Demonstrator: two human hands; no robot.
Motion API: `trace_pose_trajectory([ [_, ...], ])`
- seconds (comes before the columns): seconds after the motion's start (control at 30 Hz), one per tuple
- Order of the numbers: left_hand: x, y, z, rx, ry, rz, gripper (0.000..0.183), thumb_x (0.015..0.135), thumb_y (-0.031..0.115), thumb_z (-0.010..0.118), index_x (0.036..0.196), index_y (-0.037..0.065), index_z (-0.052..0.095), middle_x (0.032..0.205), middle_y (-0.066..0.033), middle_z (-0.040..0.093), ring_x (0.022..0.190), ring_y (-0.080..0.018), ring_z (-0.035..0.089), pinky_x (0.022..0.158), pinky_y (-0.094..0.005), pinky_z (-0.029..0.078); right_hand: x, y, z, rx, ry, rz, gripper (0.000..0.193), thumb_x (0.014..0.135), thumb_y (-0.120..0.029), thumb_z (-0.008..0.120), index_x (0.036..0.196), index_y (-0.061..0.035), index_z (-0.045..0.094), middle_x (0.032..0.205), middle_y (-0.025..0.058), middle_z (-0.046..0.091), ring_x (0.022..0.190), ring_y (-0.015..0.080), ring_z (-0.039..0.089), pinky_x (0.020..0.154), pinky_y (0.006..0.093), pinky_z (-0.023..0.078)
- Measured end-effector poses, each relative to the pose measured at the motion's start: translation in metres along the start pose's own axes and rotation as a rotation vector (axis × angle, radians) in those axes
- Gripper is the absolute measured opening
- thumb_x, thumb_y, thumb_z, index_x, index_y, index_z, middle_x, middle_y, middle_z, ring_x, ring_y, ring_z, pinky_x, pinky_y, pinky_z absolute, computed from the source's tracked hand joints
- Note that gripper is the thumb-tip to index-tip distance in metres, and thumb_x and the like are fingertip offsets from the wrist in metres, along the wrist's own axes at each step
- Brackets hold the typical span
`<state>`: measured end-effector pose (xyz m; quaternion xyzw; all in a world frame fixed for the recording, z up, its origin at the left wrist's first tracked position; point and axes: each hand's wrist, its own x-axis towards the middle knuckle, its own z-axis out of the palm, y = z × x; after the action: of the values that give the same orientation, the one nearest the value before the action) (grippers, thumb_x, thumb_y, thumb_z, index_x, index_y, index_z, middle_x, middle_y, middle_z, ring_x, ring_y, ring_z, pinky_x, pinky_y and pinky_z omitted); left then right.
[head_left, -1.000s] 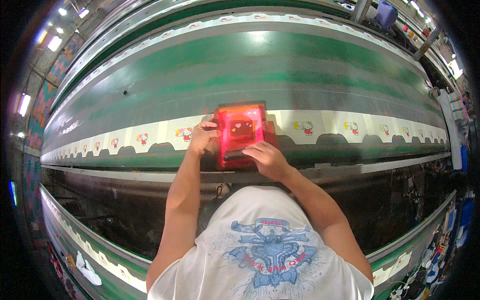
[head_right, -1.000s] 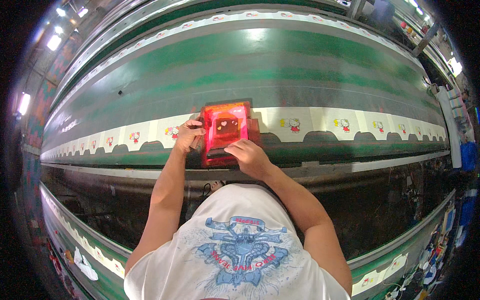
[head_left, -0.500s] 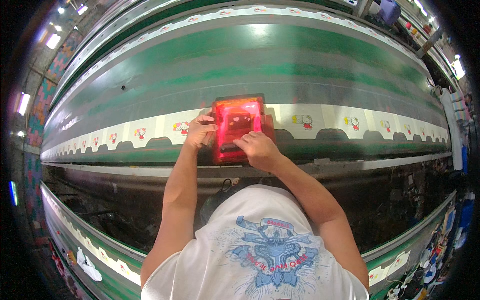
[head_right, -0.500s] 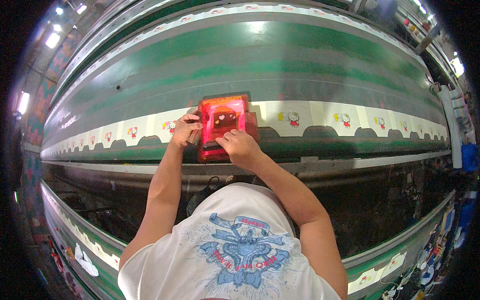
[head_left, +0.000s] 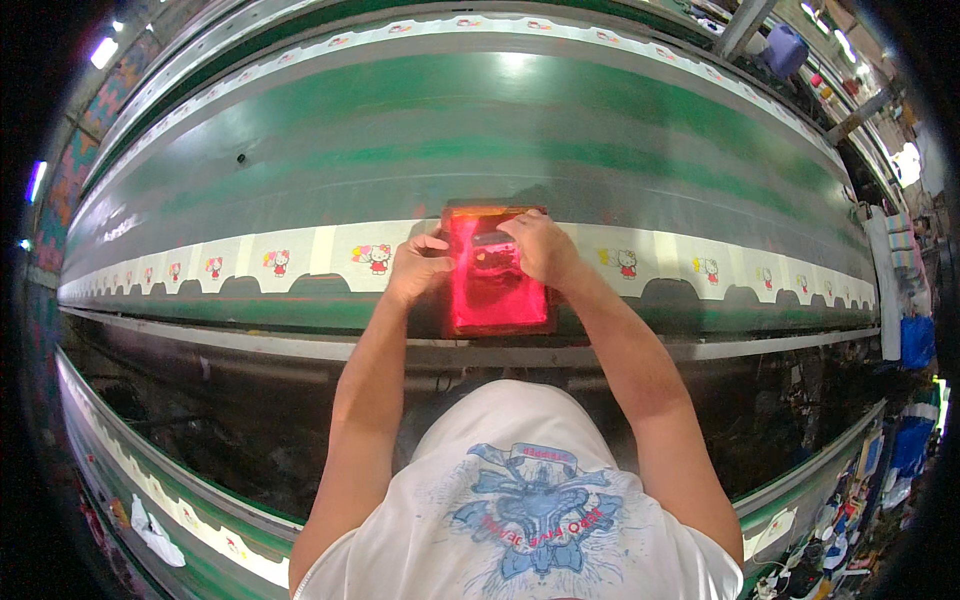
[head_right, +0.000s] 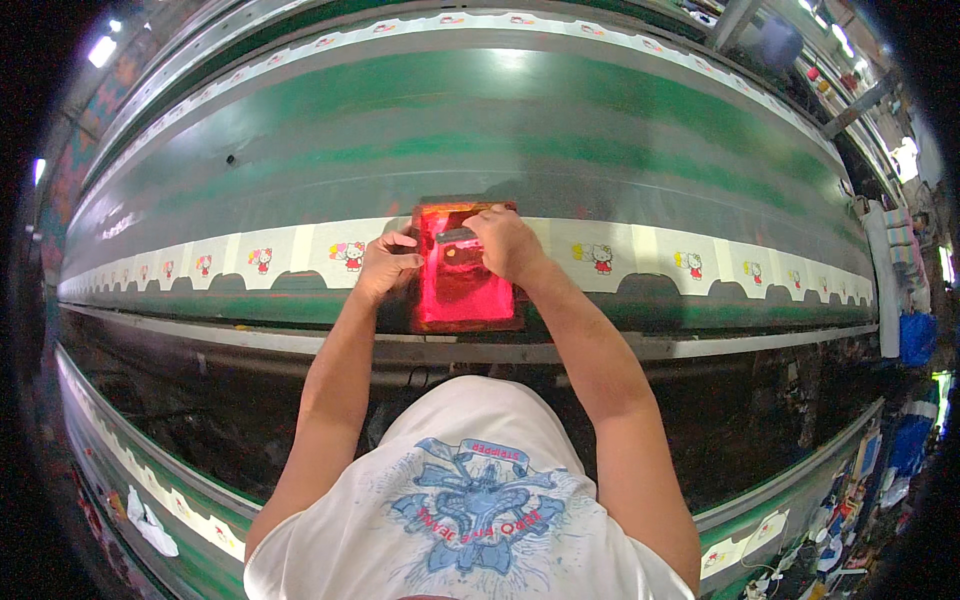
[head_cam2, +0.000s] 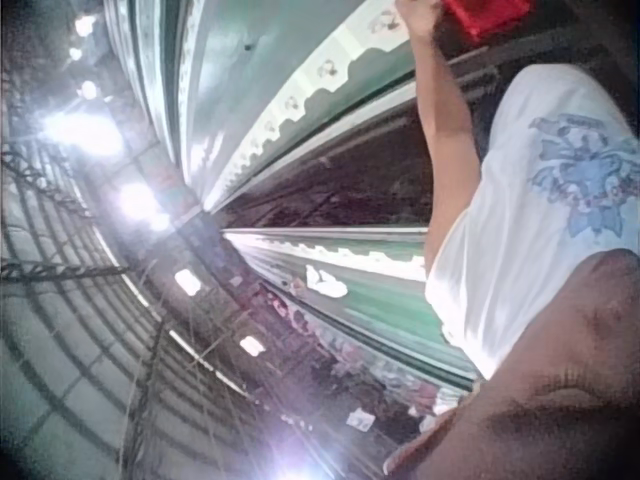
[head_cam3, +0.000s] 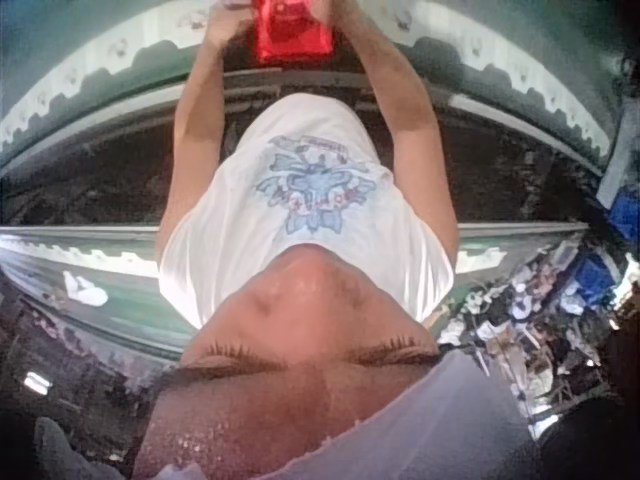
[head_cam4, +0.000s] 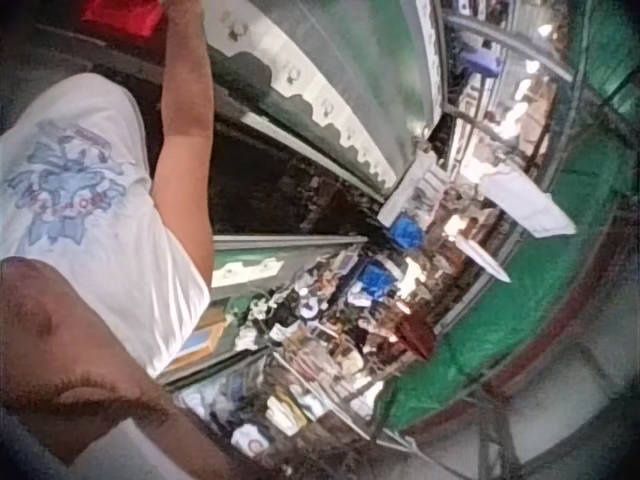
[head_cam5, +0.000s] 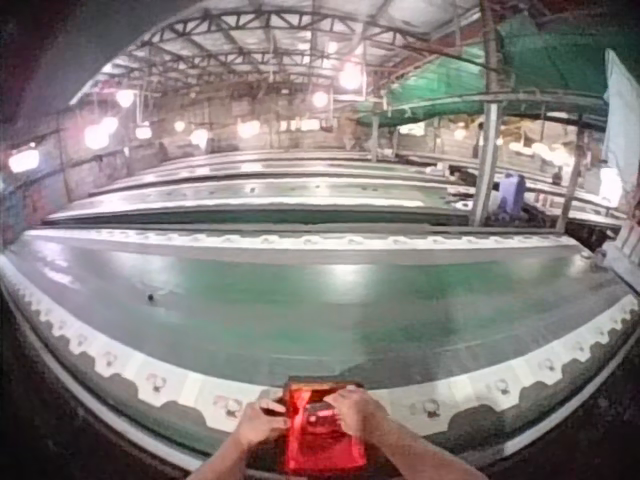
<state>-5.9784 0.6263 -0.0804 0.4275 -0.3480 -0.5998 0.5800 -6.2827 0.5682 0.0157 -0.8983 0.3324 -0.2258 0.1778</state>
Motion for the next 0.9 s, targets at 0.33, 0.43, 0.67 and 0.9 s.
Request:
trace_pose_trajectory([
  [0.33, -0.004, 0.007, 0.006, 0.175, 0.026, -0.097, 0.034, 0.083, -0.017, 0.092, 0.106, 0.004, 0.077, 0.166, -0.0182, 0.071, 0.127, -0.0231, 0.078, 0.104, -0.0409, 0.066, 0.007, -0.01, 0.006, -0.094, 0.02, 0.118, 0.047, 0.09, 0.002, 0.07, 0.135, -0.0032, 0.082, 0.129, 0.0197, 0.084, 0.122, 0.0425, 0.076, 0.114, 0.0549, 0.057],
  [0.43, -0.006, 0.002, 0.008, 0.097, -0.012, 0.041, 0.033, 0.084, -0.015, 0.093, 0.107, 0.004, 0.078, 0.163, -0.0153, 0.073, 0.118, -0.0198, 0.08, 0.098, -0.039, 0.067, -0.01, -0.029, 0.014, -0.188, 0.054, 0.069, 0.043, 0.091, -0.001, 0.071, 0.132, -0.0053, 0.083, 0.125, 0.0156, 0.084, 0.118, 0.0384, 0.077, 0.109, 0.0531, 0.058],
  [0.67, -0.01, 0.002, 0.009, 0.276, 0.03, -0.02, 0.027, 0.088, -0.012, 0.091, 0.106, 0.001, 0.076, 0.16, -0.0125, 0.075, 0.102, -0.0146, 0.077, 0.087, -0.0353, 0.065, -0.071, -0.09, 0.024, -0.195, 0.069, 0.058, 0.04, 0.094, -0.006, 0.071, 0.132, -0.0075, 0.084, 0.131, 0.0122, 0.08, 0.122, 0.0337, 0.075, 0.107, 0.0506, 0.057],
  [0.9, -0.011, 0.007, 0.011, 0.377, -0.002, 0.124, 0.024, 0.088, -0.01, 0.09, 0.105, -0.001, 0.076, 0.164, -0.0164, 0.072, 0.128, -0.0162, 0.075, 0.106, -0.0351, 0.062, -0.095, -0.117, 0.019, -0.132, 0.043, 0.103, 0.045, 0.091, -0.004, 0.074, 0.134, -0.0094, 0.083, 0.132, 0.0105, 0.079, 0.123, 0.0336, 0.075, 0.108, 0.0498, 0.057],
])
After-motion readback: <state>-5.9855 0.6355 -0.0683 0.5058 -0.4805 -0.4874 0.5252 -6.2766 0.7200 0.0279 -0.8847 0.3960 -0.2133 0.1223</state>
